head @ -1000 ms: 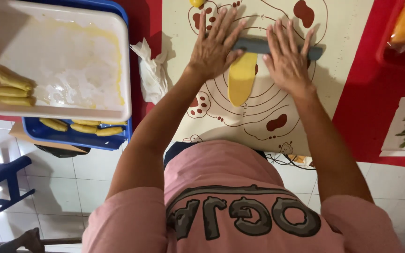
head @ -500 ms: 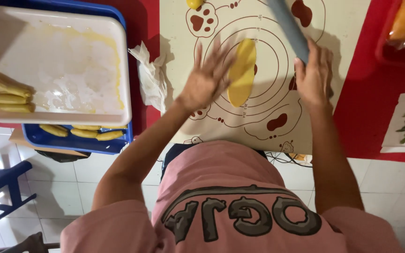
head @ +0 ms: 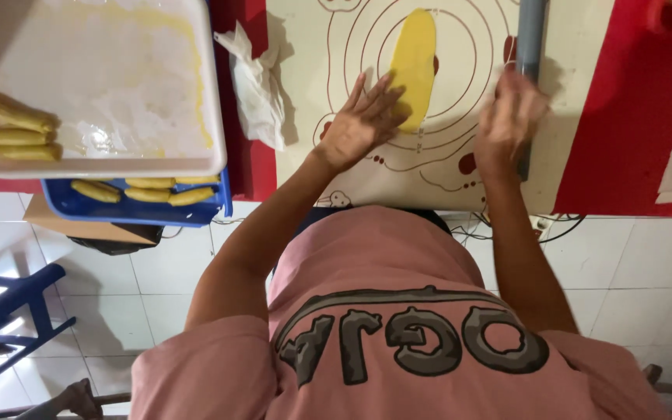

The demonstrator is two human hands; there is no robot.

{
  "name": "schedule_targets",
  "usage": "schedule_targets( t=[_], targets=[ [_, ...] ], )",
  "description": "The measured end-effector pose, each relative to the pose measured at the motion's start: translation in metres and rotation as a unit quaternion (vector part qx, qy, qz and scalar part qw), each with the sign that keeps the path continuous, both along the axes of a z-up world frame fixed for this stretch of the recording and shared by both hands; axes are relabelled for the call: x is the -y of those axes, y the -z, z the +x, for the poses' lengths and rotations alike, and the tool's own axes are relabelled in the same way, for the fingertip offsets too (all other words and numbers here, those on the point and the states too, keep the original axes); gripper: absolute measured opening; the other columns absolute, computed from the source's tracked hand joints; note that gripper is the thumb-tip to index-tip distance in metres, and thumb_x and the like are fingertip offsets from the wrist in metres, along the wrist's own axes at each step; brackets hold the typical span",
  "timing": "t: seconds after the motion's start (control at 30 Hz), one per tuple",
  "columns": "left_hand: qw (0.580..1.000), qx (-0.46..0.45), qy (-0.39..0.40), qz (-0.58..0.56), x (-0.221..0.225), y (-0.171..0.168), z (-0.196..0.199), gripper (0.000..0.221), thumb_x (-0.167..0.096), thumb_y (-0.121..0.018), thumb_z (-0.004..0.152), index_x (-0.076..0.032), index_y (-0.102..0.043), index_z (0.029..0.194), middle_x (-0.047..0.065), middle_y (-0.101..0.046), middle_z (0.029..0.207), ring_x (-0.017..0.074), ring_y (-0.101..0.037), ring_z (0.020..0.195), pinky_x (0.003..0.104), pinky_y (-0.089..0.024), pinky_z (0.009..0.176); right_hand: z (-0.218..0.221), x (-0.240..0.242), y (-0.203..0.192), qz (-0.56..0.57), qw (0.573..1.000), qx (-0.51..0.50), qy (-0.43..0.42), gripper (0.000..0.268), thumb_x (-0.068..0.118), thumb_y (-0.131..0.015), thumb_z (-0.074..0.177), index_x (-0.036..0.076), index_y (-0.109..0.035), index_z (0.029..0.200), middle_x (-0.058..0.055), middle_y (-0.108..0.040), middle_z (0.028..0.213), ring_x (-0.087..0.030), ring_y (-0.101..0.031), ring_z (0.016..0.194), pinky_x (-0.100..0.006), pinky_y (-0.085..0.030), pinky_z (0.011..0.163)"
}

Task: The recorder is rolling out small balls of dough using a rolling pin and shaping them into logs on a silicone mat.

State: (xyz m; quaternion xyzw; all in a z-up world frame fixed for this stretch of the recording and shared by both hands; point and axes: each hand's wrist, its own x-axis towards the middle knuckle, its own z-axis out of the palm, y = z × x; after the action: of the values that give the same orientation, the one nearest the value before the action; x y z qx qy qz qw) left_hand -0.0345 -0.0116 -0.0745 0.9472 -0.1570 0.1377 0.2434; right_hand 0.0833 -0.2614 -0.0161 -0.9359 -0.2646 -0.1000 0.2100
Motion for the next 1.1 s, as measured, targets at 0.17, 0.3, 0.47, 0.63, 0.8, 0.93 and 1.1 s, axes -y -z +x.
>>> schedule_targets(
  t=[0.17,0.3,0.47,0.63,0.8,0.93,1.1],
  targets=[
    [1.0,0.015,-0.003,0.024,0.0,-0.01,0.005,0.034,-0.026,-0.078,0.093,-0.016,-0.073,0.126,0.008,-0.052,0.151,0.0266,-0.024,0.151,0.054,-0.013,0.127,-0.025,-0.025,-0.015,0.032,0.963,-0.069,-0.257,0.024,0.021,-0.078,0.097,0.001,-0.077,0.11,-0.01,-0.065,0.113,-0.025,-0.056,0.103,-0.04,-0.047,0.094],
    [0.998,0.026,-0.028,0.042,0.005,0.008,0.01,0.031,-0.027,-0.078,0.097,-0.018,-0.073,0.126,0.003,-0.064,0.143,0.025,-0.035,0.147,0.05,-0.015,0.126,-0.016,-0.022,0.016,0.023,0.948,-0.093,-0.303,0.026,0.026,-0.082,0.094,0.005,-0.081,0.11,-0.009,-0.066,0.112,-0.023,-0.052,0.105,-0.037,-0.044,0.093],
    [0.998,0.027,-0.053,0.036,0.005,0.004,0.011,0.027,-0.025,-0.078,0.097,-0.021,-0.075,0.123,0.002,-0.063,0.144,0.024,-0.036,0.147,0.049,-0.014,0.127,-0.004,-0.035,0.003,-0.018,0.919,0.064,-0.388,0.008,0.016,-0.082,0.094,0.013,-0.08,0.101,-0.001,-0.072,0.106,-0.016,-0.06,0.096,-0.035,-0.041,0.102],
    [0.998,0.033,-0.047,0.021,0.003,-0.019,0.008,0.022,-0.02,-0.076,0.094,-0.016,-0.078,0.115,0.003,-0.064,0.138,0.0249,-0.043,0.143,0.05,-0.023,0.126,0.005,-0.032,-0.003,-0.093,0.882,0.136,-0.441,0.014,0.015,-0.073,0.095,0.012,-0.077,0.109,0.002,-0.074,0.107,-0.014,-0.061,0.1,-0.032,-0.046,0.096],
    [0.999,-0.013,-0.025,-0.019,0.0,-0.027,0.004,0.041,-0.041,-0.07,0.099,-0.01,-0.075,0.125,0.007,-0.059,0.146,0.0261,-0.033,0.15,0.054,-0.008,0.128,0.006,-0.044,-0.006,-0.034,0.902,0.093,-0.421,0.015,0.0,-0.078,0.085,0.008,-0.066,0.091,-0.004,-0.064,0.095,-0.019,-0.058,0.092,-0.033,-0.051,0.085],
    [0.997,-0.057,-0.038,-0.045,0.008,-0.023,0.003,0.055,-0.033,-0.088,0.082,-0.015,-0.072,0.131,0.004,-0.055,0.151,0.025,-0.023,0.153,0.059,-0.002,0.126,0.009,-0.042,0.024,0.024,0.926,0.01,-0.376,0.012,0.005,-0.073,0.097,0.004,-0.062,0.093,-0.008,-0.062,0.094,-0.022,-0.057,0.092,-0.037,-0.052,0.089],
    [0.982,-0.024,-0.171,-0.078,0.021,-0.01,0.009,0.017,-0.034,-0.081,0.093,-0.021,-0.084,0.104,0.009,-0.039,0.16,0.0326,-0.017,0.154,0.059,-0.002,0.129,0.013,-0.049,-0.001,0.106,0.927,-0.189,-0.307,0.012,-0.005,-0.068,0.097,-0.001,-0.059,0.103,-0.012,-0.058,0.095,-0.025,-0.055,0.085,-0.038,-0.046,0.076]
  ],
)
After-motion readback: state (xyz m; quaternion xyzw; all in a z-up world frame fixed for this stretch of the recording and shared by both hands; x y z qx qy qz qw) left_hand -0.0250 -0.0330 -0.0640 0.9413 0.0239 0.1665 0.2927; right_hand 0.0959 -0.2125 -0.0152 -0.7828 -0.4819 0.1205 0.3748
